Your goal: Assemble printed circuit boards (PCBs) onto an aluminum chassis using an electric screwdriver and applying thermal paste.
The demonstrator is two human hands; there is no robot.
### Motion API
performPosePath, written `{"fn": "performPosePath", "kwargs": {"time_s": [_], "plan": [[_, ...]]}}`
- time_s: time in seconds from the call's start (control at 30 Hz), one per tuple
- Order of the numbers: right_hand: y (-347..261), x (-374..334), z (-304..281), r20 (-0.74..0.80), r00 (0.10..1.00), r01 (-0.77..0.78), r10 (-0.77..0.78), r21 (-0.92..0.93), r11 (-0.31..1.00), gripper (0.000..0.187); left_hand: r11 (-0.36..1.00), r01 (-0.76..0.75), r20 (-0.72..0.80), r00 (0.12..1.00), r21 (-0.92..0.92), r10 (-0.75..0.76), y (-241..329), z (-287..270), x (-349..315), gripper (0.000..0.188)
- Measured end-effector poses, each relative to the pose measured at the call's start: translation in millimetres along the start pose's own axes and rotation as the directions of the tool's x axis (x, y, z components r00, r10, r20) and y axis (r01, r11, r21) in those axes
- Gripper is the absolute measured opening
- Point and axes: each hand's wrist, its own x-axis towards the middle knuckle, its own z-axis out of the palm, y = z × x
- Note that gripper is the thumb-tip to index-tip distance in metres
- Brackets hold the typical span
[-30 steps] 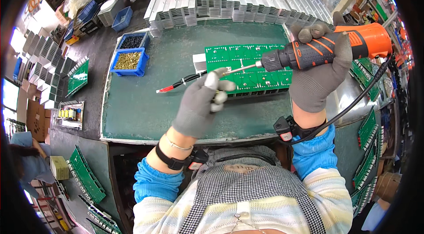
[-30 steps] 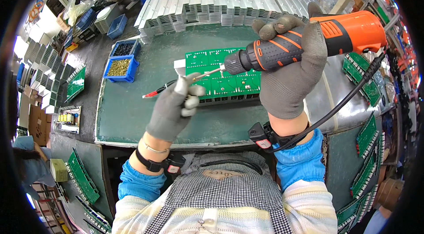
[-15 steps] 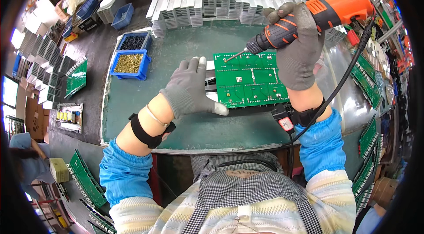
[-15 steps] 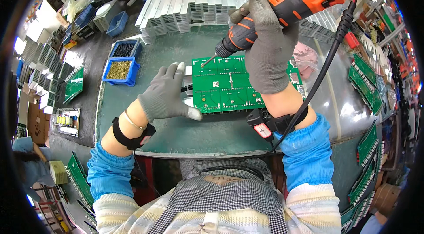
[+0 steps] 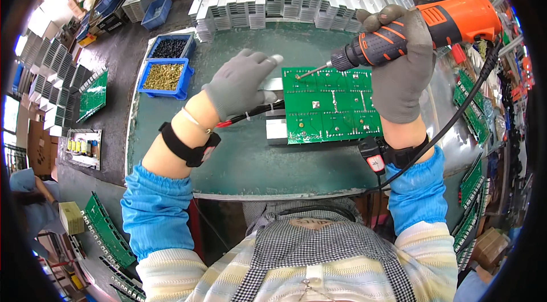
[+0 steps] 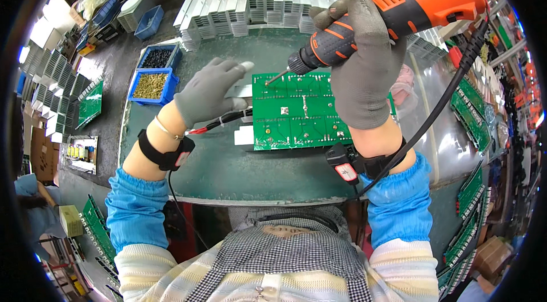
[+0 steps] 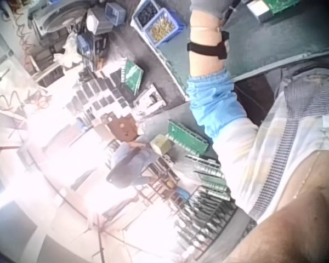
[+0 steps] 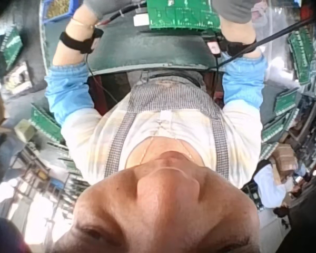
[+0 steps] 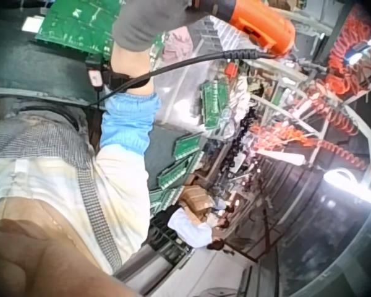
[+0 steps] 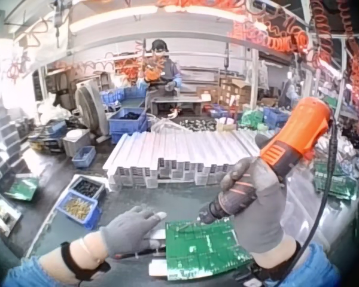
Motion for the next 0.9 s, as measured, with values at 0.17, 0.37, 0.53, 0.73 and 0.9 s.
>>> {"fn": "performPosePath", "kwargs": {"time_s": [0.17,0.37,0.53,0.73,0.9], "plan": [[2.5,-0.2,-1.3,0.010,0.999,0.032,-0.032,0.000,0.999,0.048,0.995,-0.085,0.120,0.990,0.051,0.078,-2.1,0.5,10.6,0.055],[9.4,-1.1,0.1,-0.003,1.000,0.018,-0.018,-0.004,1.000,0.047,0.994,-0.087,0.084,0.993,0.073,0.080,-0.5,3.8,7.5,0.049],[2.3,1.1,3.0,0.115,0.992,-0.043,0.046,-0.029,0.999,0.051,0.991,-0.094,0.070,0.994,0.095,0.088,-0.4,6.8,7.5,0.046],[-17.2,6.1,21.4,0.546,0.808,-0.081,0.222,-0.270,0.959,0.041,1.000,-0.007,-0.022,1.000,0.010,0.007,10.3,10.3,-5.6,0.044],[-5.6,20.8,47.8,0.492,0.846,-0.113,0.207,-0.215,0.970,0.021,0.367,0.270,0.032,0.841,-0.890,-0.540,5.7,12.8,-46.1,0.038]]}}
